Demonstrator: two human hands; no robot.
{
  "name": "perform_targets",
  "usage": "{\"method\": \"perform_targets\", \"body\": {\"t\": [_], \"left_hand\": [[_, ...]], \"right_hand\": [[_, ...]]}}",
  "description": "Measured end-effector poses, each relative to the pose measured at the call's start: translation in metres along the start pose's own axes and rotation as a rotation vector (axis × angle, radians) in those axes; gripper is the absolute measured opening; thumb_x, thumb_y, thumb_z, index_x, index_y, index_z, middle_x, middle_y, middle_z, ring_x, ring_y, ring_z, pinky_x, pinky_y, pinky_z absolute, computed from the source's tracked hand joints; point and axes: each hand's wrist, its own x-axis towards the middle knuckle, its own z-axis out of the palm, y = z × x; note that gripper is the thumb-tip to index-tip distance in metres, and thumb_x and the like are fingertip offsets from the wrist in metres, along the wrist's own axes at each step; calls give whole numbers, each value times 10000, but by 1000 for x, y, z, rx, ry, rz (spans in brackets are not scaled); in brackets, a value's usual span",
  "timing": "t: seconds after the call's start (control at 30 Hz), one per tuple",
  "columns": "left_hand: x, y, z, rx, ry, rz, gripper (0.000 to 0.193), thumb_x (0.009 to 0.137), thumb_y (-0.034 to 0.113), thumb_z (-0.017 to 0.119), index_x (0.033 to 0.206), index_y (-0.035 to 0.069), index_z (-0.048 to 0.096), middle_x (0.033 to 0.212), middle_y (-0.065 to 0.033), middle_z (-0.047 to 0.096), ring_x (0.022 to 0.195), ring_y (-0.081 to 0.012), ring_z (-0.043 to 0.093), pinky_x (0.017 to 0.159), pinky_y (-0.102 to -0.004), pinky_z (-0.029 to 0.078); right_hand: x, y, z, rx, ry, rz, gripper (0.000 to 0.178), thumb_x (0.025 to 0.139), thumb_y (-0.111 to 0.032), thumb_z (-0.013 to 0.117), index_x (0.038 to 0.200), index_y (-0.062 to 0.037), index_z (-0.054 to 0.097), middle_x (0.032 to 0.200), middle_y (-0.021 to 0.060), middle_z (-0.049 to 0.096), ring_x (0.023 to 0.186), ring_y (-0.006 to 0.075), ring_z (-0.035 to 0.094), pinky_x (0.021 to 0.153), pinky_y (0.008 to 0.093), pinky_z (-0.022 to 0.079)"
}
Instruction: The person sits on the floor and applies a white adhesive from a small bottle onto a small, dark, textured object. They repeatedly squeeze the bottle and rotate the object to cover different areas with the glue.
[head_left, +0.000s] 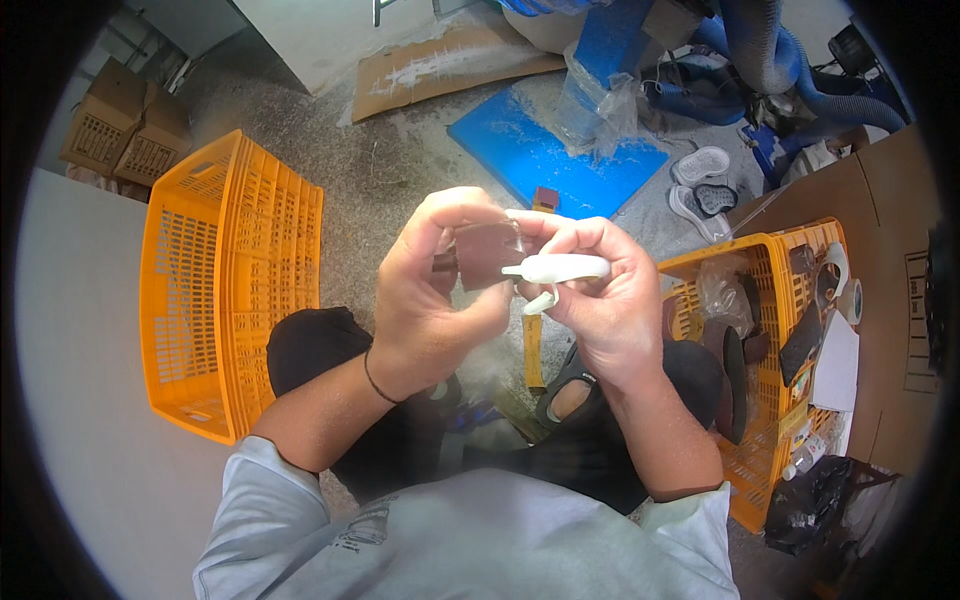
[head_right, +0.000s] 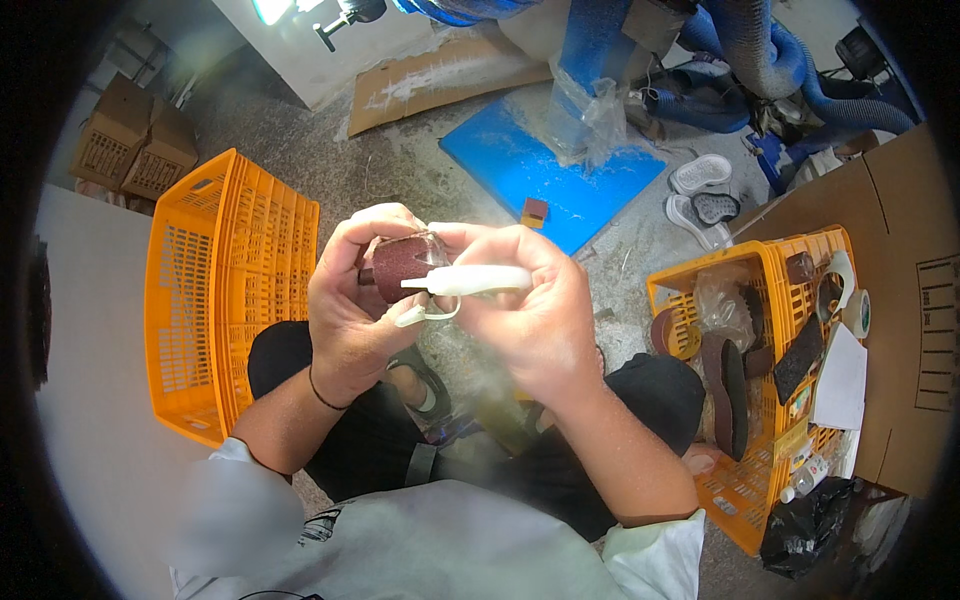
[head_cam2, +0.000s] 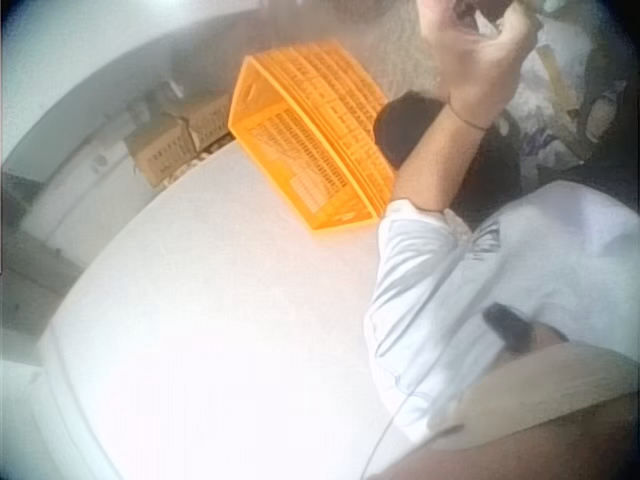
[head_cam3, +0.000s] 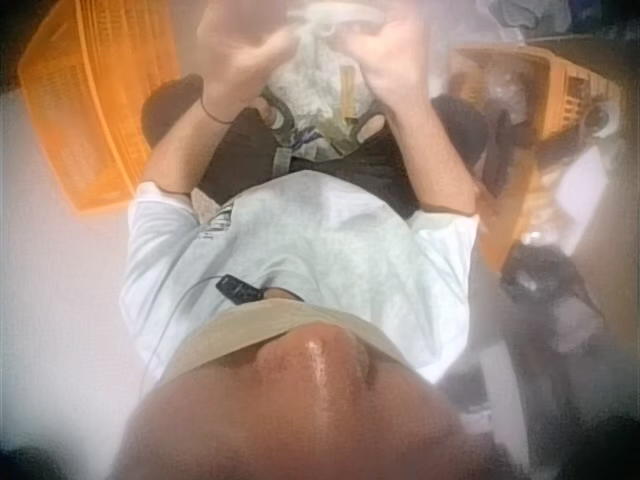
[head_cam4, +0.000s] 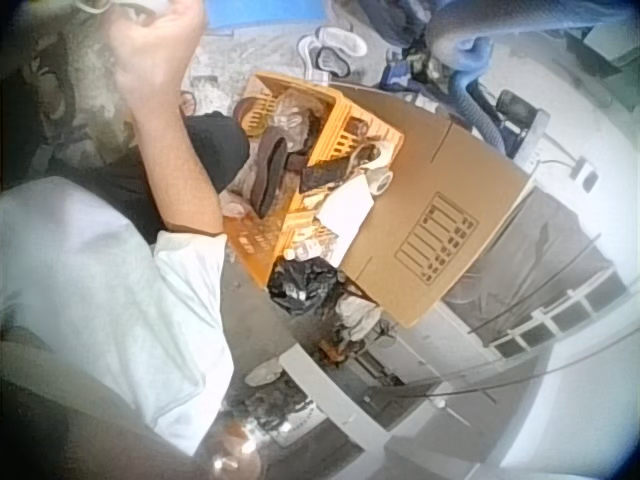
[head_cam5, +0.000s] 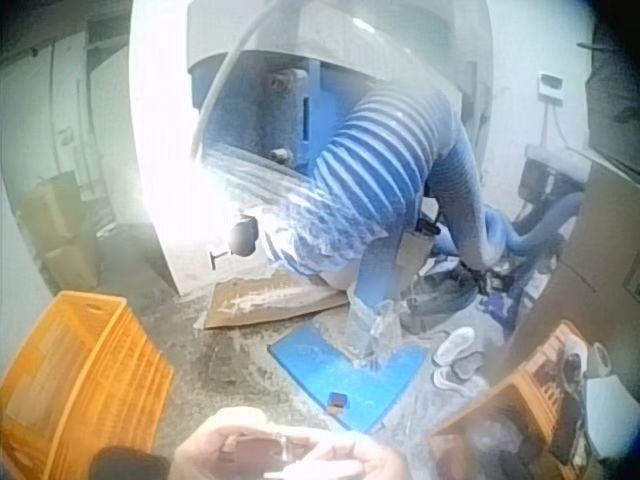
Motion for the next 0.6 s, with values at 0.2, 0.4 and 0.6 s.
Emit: {"method": "perform_targets", "body": {"t": [0.2, 0.4, 0.6], "left_hand": [[0, 2, 3, -19, 2, 9, 525, 770, -151, 642, 1247, 24, 514, 1165, -73, 585, 1086, -165, 668, 937, -310, 563], [-1, 0, 1, 49, -24, 20, 541, 779, -120, 682, 1283, 16, 539, 1237, -91, 538, 1155, -183, 636, 974, -328, 556], [-1, -4, -5, 87, -64, 50, 532, 787, -75, 720, 1286, 18, 561, 1288, -101, 491, 1201, -195, 600, 989, -332, 539]], "right_hand": [[-1, -3, -1, -17, 7, 8, 161, 853, 14, 761, 973, -9, 657, 1257, 183, 690, 1027, 151, 676, 888, 300, 551], [-3, -5, -3, -38, 11, 6, 369, 812, -110, 853, 1049, 20, 602, 1325, 293, 613, 1057, 208, 676, 918, 347, 565], [-4, -4, -1, -40, 38, -17, 150, 834, 30, 735, 952, -31, 665, 1265, 157, 702, 959, 71, 635, 817, 239, 523]]}}
